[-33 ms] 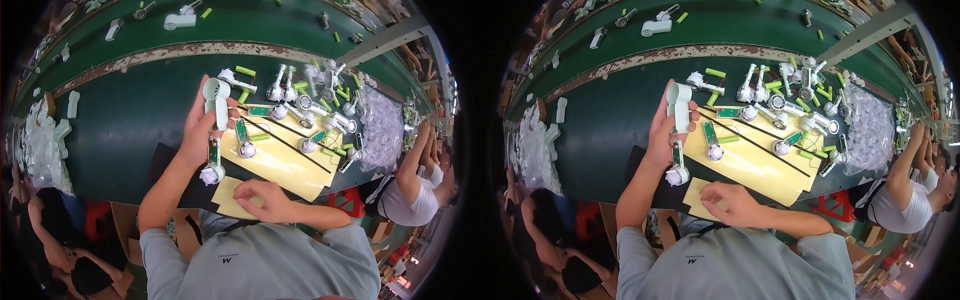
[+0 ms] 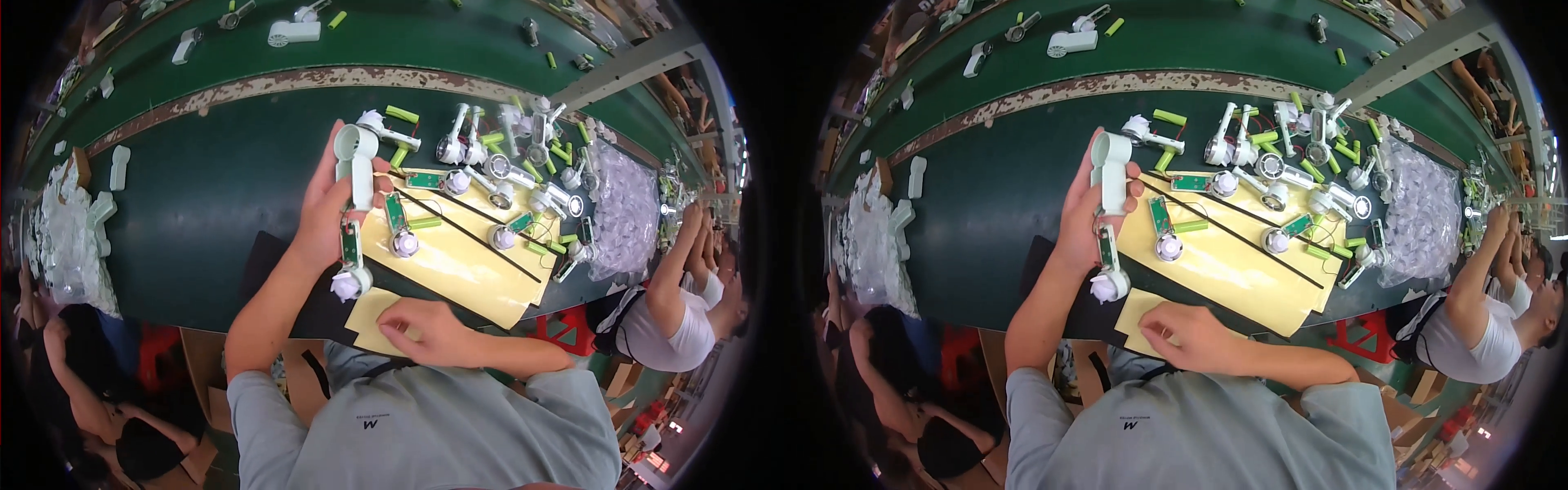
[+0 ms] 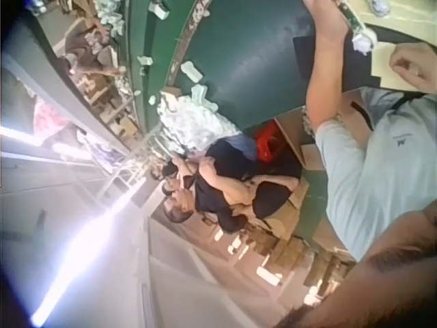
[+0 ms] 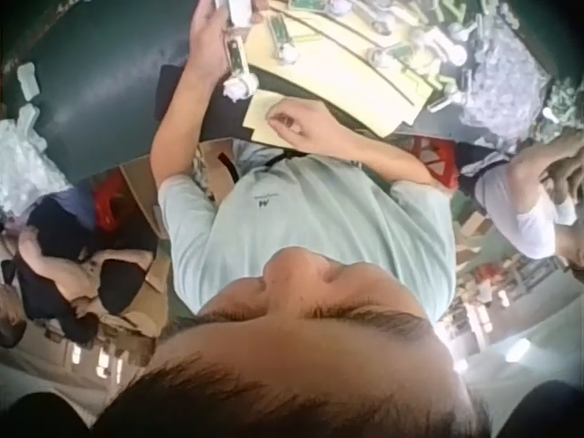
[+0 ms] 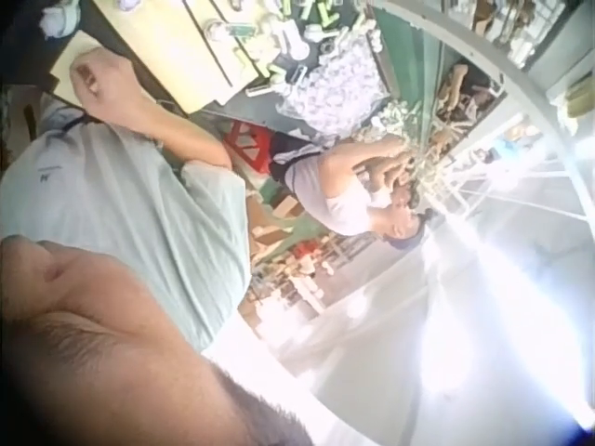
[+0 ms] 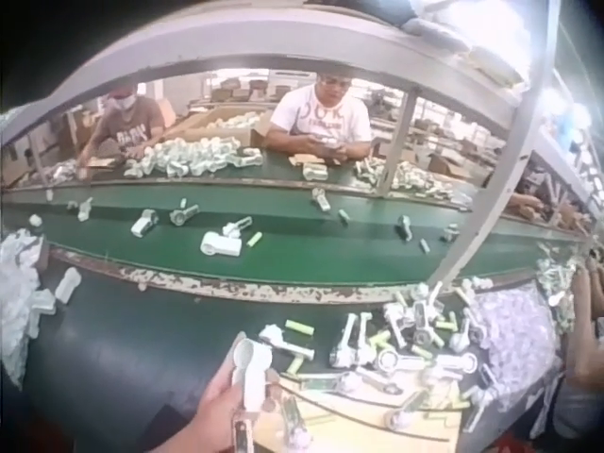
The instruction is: The person assembles handheld portable fans on a production line by fitting the batteries, wiring, and circuit components into the plastic casing and snapping the covers shut by hand.
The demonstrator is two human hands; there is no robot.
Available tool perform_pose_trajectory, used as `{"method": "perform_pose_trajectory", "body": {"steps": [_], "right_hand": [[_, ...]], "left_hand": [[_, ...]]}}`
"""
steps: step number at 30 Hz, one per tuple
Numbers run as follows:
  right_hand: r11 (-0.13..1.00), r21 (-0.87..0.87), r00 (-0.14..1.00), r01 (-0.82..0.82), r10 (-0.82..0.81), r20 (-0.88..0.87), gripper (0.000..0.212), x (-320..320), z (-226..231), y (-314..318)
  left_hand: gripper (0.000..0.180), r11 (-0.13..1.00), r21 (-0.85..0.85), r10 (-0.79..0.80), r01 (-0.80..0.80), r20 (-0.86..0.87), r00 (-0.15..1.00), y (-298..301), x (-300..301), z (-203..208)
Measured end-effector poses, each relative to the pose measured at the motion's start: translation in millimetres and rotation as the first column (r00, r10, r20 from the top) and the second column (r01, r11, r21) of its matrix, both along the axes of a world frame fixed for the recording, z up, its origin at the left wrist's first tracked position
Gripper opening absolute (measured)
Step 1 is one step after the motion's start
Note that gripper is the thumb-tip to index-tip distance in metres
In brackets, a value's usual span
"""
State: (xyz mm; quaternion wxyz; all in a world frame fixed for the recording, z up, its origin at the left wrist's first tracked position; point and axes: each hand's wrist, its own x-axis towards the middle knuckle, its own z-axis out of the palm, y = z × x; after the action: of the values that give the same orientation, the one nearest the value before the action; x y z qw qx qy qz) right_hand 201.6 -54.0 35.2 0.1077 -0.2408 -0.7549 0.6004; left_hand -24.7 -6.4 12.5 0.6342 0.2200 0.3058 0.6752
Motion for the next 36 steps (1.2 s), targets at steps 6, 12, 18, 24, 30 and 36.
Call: {"method": "perform_pose_trajectory", "body": {"steps": [6, 12, 18, 24, 30, 36], "right_hand": [[0.828, 0.557, 0.989, -0.057, -0.03, 0.146, 0.016, -40, -22, -44], [0.827, 0.56, 0.999, -0.045, 0.028, 0.04, 0.016, -38, -34, -44], [0.924, 0.308, 0.96, -0.226, 0.265, -0.091, 0.012, -10, -10, -11], [0.796, 0.557, 0.953, -0.237, 0.08, 0.292, 0.016, -4, -13, -8], [0.575, 0.736, 0.932, -0.357, 0.269, 0.242, 0.046, 9, -9, 6], [0.523, 0.693, 0.865, -0.496, 0.367, 0.342, 0.038, 5, -8, 19]], "left_hand": [[0.068, 0.996, 0.075, 0.044, -0.057, 0.165, 0.985, 6, 2, -21], [0.063, 0.996, 0.069, 0.058, -0.062, 0.058, 0.997, 8, 3, -19], [0.067, 0.996, 0.015, 0.093, -0.093, 0.018, 0.996, 4, -1, -14], [0.068, 1.0, 0.025, 0.011, -0.008, -0.135, 0.991, -4, 6, 5], [0.05, 0.988, -0.069, -0.15, 0.135, -0.292, 0.945, -3, -2, 2], [0.049, 0.976, -0.116, -0.215, 0.183, -0.418, 0.882, -6, -3, 3]]}}
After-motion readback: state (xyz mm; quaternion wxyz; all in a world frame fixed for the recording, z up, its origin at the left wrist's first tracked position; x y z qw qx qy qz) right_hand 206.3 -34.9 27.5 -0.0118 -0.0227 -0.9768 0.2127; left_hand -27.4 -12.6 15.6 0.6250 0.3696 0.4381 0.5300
